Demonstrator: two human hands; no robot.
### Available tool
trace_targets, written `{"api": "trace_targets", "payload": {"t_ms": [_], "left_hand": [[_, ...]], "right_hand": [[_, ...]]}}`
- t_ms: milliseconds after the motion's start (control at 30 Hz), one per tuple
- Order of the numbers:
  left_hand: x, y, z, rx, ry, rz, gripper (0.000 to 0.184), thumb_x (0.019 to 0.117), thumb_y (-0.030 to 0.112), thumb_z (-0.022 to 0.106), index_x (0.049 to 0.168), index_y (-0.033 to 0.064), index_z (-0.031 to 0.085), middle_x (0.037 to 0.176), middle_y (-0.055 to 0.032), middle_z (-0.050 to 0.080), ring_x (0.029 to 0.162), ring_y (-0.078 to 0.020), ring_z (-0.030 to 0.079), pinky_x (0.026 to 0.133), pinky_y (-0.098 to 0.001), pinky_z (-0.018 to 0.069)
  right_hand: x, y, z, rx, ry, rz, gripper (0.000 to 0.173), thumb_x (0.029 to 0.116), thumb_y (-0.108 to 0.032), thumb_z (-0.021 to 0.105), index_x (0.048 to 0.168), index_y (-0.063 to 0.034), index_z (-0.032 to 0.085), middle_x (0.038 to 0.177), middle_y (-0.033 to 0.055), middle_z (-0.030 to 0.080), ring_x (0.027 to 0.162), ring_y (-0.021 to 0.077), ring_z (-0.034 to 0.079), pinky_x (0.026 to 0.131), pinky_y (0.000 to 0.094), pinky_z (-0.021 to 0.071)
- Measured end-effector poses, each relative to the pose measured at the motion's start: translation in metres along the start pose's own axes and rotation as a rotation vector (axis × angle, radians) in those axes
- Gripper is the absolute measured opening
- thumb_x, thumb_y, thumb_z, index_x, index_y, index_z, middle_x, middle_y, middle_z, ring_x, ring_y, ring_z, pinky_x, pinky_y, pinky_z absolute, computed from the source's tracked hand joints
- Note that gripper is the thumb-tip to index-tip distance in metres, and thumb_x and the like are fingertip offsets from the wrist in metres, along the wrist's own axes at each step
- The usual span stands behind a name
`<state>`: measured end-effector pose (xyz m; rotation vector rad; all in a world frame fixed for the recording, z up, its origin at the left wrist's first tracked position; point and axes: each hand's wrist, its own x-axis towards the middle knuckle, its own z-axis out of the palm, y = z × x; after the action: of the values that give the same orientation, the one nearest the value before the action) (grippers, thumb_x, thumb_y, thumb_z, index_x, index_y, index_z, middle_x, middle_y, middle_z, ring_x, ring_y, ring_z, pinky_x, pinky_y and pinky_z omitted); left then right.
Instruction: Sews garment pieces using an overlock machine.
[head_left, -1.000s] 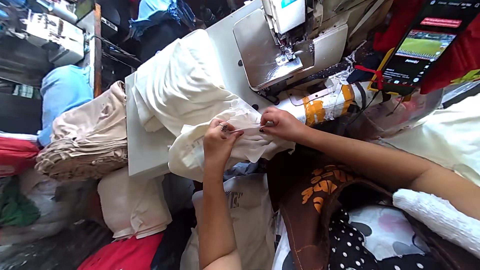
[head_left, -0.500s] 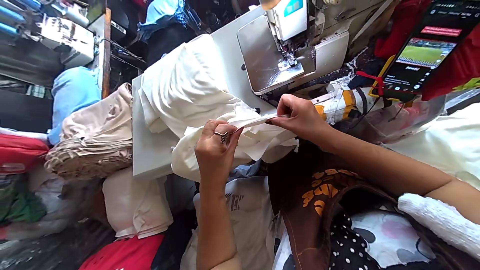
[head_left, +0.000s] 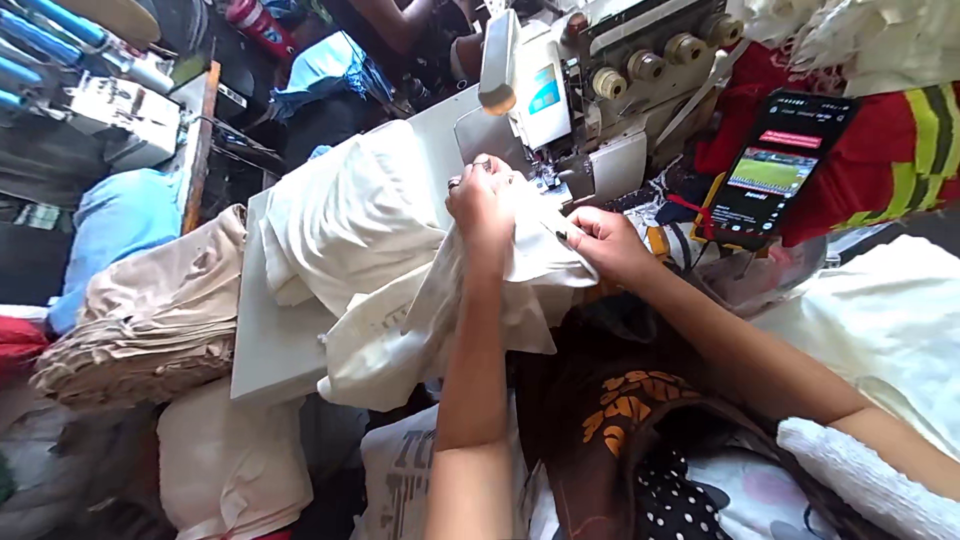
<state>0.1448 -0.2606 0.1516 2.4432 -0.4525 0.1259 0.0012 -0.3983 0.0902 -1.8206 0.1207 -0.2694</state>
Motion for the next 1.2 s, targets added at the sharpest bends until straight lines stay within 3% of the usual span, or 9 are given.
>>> {"api": "trace_targets", "payload": {"t_ms": [100,233,467,633,800,900,967,1100,1200], "left_hand": [[-0.011,0.008,0.013,-0.073,0.079,-0.018,0.027,0.0912,0.015,0.067,0.118,0.0129,0.065,0.087,-0.0031,0.066,0.092,-0.0233,0.064,0.095,-0.0547,0.0432],[-0.005,0.016,0.020,-0.128,0.115,-0.010,0.033,0.0853,0.013,0.070,0.117,0.0110,0.061,0.077,0.0010,0.061,0.079,-0.0181,0.060,0.090,-0.0502,0.0440],[0.036,0.031,0.028,-0.004,0.055,-0.080,0.022,0.0869,0.010,0.064,0.108,0.0055,0.059,0.097,-0.0111,0.065,0.098,-0.0267,0.063,0.093,-0.0546,0.0431],[0.041,0.021,0.029,-0.094,0.046,-0.011,0.021,0.0810,0.008,0.069,0.099,0.0061,0.058,0.086,-0.0062,0.060,0.085,-0.0208,0.059,0.082,-0.0474,0.0450],[0.065,0.011,0.033,-0.130,0.011,0.002,0.037,0.0857,0.021,0.075,0.117,0.0037,0.065,0.110,-0.0106,0.073,0.111,-0.0236,0.066,0.101,-0.0553,0.0449],[0.074,0.005,0.035,-0.227,-0.002,0.032,0.052,0.0832,0.019,0.078,0.129,0.0014,0.061,0.118,-0.0111,0.072,0.115,-0.0205,0.067,0.103,-0.0479,0.0489],[0.062,0.004,0.028,-0.321,0.054,0.087,0.049,0.0844,0.012,0.078,0.127,-0.0020,0.059,0.117,-0.0133,0.071,0.112,-0.0187,0.068,0.101,-0.0389,0.0536],[-0.029,-0.014,-0.005,-0.145,0.392,0.390,0.024,0.1006,0.012,0.063,0.121,-0.0002,0.066,0.125,-0.0140,0.066,0.125,-0.0263,0.059,0.108,-0.0417,0.0464],[-0.102,-0.036,0.010,-0.025,0.580,0.450,0.016,0.0971,0.011,0.064,0.111,0.0027,0.067,0.115,-0.0143,0.067,0.116,-0.0264,0.061,0.101,-0.0395,0.0490]], "right_hand": [[-0.019,0.004,-0.006,0.124,-0.062,0.124,0.014,0.1015,-0.017,0.060,0.102,-0.0050,0.067,0.070,0.0043,0.060,0.058,0.0121,0.057,0.055,0.0322,0.0517],[-0.021,0.005,-0.007,0.213,0.008,0.101,0.012,0.1011,-0.016,0.061,0.102,-0.0058,0.067,0.070,0.0003,0.061,0.058,0.0063,0.056,0.055,0.0251,0.0499],[-0.002,0.001,-0.003,0.170,0.110,0.022,0.009,0.1010,-0.013,0.060,0.102,-0.0070,0.066,0.069,0.0029,0.060,0.053,0.0085,0.053,0.047,0.0241,0.0462],[-0.004,0.003,0.003,0.117,0.137,-0.024,0.009,0.1005,-0.014,0.062,0.102,-0.0066,0.066,0.073,0.0016,0.061,0.057,0.0066,0.054,0.051,0.0228,0.0469],[0.003,0.006,0.007,0.110,0.150,-0.054,0.008,0.0998,-0.012,0.062,0.098,-0.0062,0.066,0.076,0.0020,0.061,0.061,0.0066,0.055,0.055,0.0232,0.0477],[0.003,0.002,0.006,0.185,0.129,-0.008,0.007,0.1002,-0.010,0.060,0.099,-0.0057,0.065,0.077,0.0037,0.063,0.061,0.0081,0.058,0.055,0.0235,0.0501],[0.004,-0.001,0.003,0.226,0.104,0.031,0.009,0.1018,-0.011,0.059,0.102,-0.0053,0.066,0.080,0.0053,0.064,0.061,0.0095,0.060,0.054,0.0248,0.0530],[0.010,0.003,0.004,0.332,0.083,0.034,0.008,0.1011,-0.008,0.058,0.099,-0.0043,0.066,0.077,0.0048,0.064,0.060,0.0082,0.059,0.054,0.0234,0.0513],[0.008,0.003,0.006,0.446,0.060,0.073,0.007,0.1013,-0.007,0.057,0.099,-0.0036,0.063,0.075,0.0048,0.062,0.059,0.0070,0.058,0.053,0.0221,0.0505]]}}
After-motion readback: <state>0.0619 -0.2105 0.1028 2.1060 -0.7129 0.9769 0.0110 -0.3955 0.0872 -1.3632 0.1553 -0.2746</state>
